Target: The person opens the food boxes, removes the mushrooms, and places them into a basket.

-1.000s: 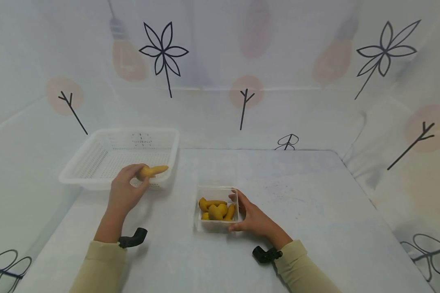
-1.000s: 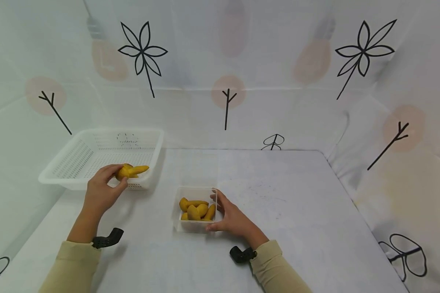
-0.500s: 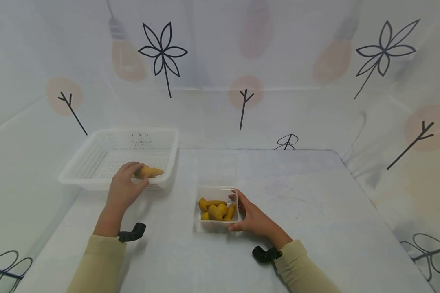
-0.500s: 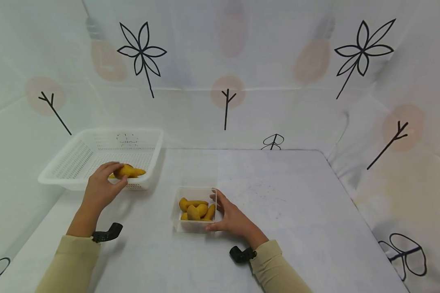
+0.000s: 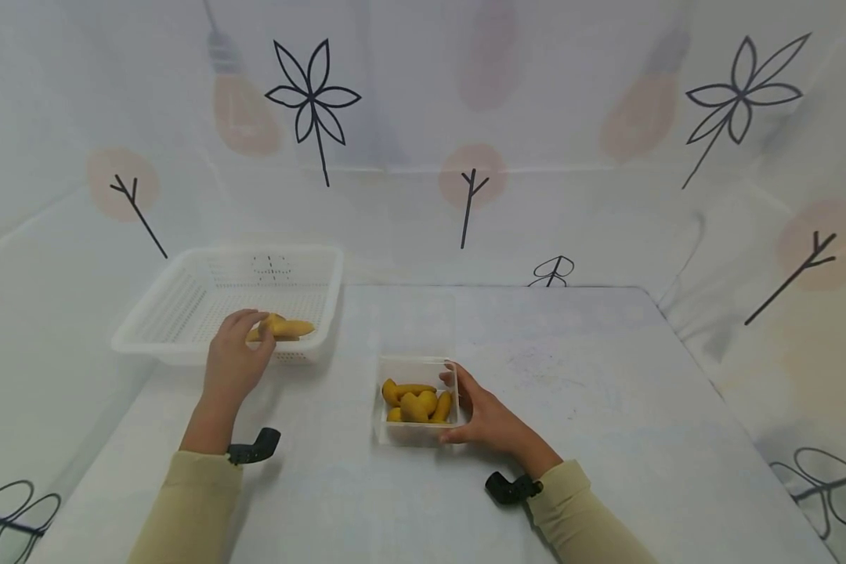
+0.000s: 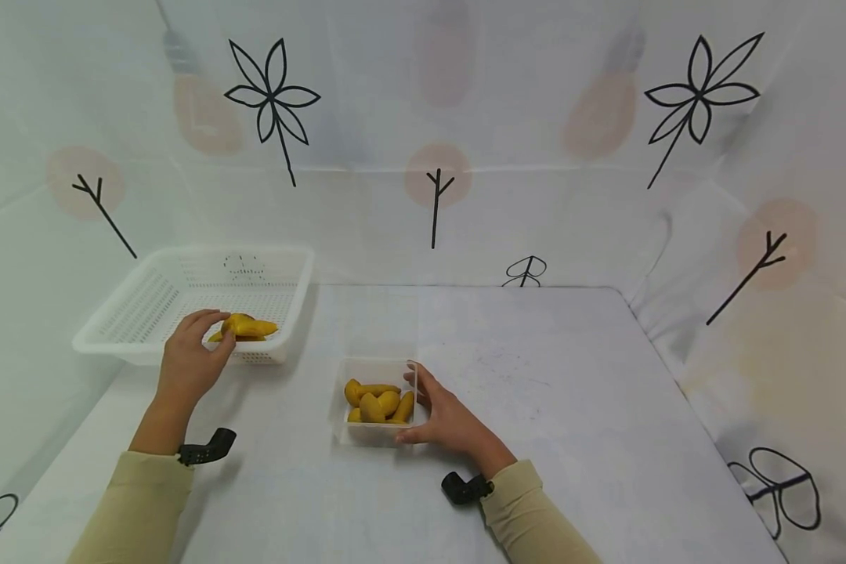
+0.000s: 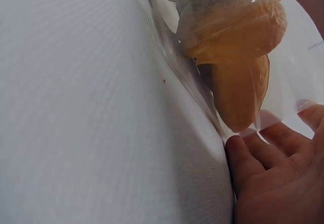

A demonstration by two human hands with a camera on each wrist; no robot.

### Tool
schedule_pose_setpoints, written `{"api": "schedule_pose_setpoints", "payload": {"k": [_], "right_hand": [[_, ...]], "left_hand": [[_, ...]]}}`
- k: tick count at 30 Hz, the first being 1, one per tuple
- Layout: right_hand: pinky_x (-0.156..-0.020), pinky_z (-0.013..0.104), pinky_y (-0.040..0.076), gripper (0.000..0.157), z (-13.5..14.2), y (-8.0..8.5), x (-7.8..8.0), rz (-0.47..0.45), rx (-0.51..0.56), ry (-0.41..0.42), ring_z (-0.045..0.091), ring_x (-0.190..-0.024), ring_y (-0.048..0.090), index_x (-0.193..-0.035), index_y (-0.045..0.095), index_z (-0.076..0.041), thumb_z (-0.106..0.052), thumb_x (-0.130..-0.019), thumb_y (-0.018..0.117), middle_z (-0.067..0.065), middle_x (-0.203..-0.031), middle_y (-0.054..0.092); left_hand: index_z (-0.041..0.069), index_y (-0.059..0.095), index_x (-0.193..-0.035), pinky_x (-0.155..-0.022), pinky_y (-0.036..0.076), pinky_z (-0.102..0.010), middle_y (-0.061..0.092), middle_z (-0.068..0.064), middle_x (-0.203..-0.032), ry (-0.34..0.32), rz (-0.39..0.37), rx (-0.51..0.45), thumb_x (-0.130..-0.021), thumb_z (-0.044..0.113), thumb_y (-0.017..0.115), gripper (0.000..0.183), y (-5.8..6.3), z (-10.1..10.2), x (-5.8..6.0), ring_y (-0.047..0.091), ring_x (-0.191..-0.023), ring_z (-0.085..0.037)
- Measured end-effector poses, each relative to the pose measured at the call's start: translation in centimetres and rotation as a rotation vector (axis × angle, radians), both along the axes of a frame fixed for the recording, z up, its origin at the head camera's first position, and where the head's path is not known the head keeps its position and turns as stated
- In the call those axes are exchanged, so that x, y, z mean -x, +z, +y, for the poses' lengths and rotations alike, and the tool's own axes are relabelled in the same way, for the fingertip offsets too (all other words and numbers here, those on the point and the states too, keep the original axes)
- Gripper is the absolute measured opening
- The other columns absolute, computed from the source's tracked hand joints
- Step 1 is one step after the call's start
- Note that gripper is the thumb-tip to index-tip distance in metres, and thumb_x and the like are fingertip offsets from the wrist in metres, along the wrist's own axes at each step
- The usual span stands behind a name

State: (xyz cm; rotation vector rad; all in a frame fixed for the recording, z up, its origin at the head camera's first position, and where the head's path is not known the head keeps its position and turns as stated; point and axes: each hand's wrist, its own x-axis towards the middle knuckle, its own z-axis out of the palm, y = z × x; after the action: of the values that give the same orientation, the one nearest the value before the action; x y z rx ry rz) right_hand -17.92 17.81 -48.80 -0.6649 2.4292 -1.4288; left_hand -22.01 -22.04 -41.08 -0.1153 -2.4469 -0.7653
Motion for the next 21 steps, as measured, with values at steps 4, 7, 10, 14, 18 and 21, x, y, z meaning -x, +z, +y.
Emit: {"api": "schedule_pose_setpoints", "payload": {"k": [4,7,10,14,18,21], "right_hand": [[-0.117,0.047,0.027,0.117,0.0,-0.1,0.0,-0.006,0.003,-0.001,0.025,-0.146,0.029,-0.156,0.007,-0.026,-0.031,-0.071,0.087,0.006,-0.154,0.034],[-0.117,0.047,0.027,0.117,0.1,-0.1,0.0,0.000,0.002,0.002,0.025,-0.146,0.028,-0.156,0.007,-0.025,-0.031,-0.071,0.087,0.006,-0.154,0.034],[-0.117,0.048,0.026,0.117,0.1,-0.1,0.1,0.004,0.001,0.000,0.025,-0.146,0.028,-0.156,0.007,-0.024,-0.031,-0.071,0.087,0.006,-0.155,0.034],[-0.117,0.048,0.026,0.116,0.0,0.1,0.1,0.006,-0.005,-0.009,0.025,-0.146,0.028,-0.156,0.008,-0.026,-0.031,-0.071,0.087,0.005,-0.154,0.035],[-0.117,0.049,0.027,0.116,0.1,0.0,0.1,0.011,-0.012,-0.009,0.025,-0.146,0.029,-0.156,0.008,-0.026,-0.032,-0.071,0.087,0.005,-0.154,0.035],[-0.117,0.048,0.026,0.116,0.1,0.0,0.1,0.007,-0.011,-0.009,0.025,-0.146,0.029,-0.156,0.008,-0.027,-0.032,-0.071,0.087,0.005,-0.154,0.035]], "left_hand": [[0.000,0.065,-0.115,-0.100,0.046,-0.055,0.058,-0.022,-0.124,0.000,-0.013,-0.001,-0.087,0.007,0.064,0.029,0.0,0.1,-0.1,0.053,-0.120,-0.042],[-0.001,0.065,-0.115,-0.100,0.046,-0.055,0.058,-0.021,-0.125,0.003,-0.016,-0.004,-0.087,0.009,0.064,0.030,0.1,0.3,-0.2,0.054,-0.120,-0.041],[0.000,0.065,-0.115,-0.099,0.047,-0.055,0.058,-0.021,-0.125,-0.006,-0.003,0.000,-0.087,0.010,0.064,0.029,0.1,0.7,-0.3,0.055,-0.119,-0.041],[0.001,0.066,-0.113,-0.099,0.048,-0.053,0.059,-0.019,-0.123,-0.019,0.020,0.007,-0.087,0.011,0.065,0.028,0.4,1.2,-0.4,0.056,-0.117,-0.038],[0.002,0.067,-0.107,-0.097,0.048,-0.052,0.062,-0.017,-0.117,-0.030,0.026,0.027,-0.086,0.010,0.066,0.023,0.3,1.6,-0.6,0.055,-0.114,-0.035],[0.002,0.069,-0.098,-0.093,0.050,-0.050,0.066,-0.015,-0.107,-0.061,0.037,0.067,-0.084,0.008,0.066,0.015,0.2,2.1,-0.6,0.057,-0.108,-0.033]]}}
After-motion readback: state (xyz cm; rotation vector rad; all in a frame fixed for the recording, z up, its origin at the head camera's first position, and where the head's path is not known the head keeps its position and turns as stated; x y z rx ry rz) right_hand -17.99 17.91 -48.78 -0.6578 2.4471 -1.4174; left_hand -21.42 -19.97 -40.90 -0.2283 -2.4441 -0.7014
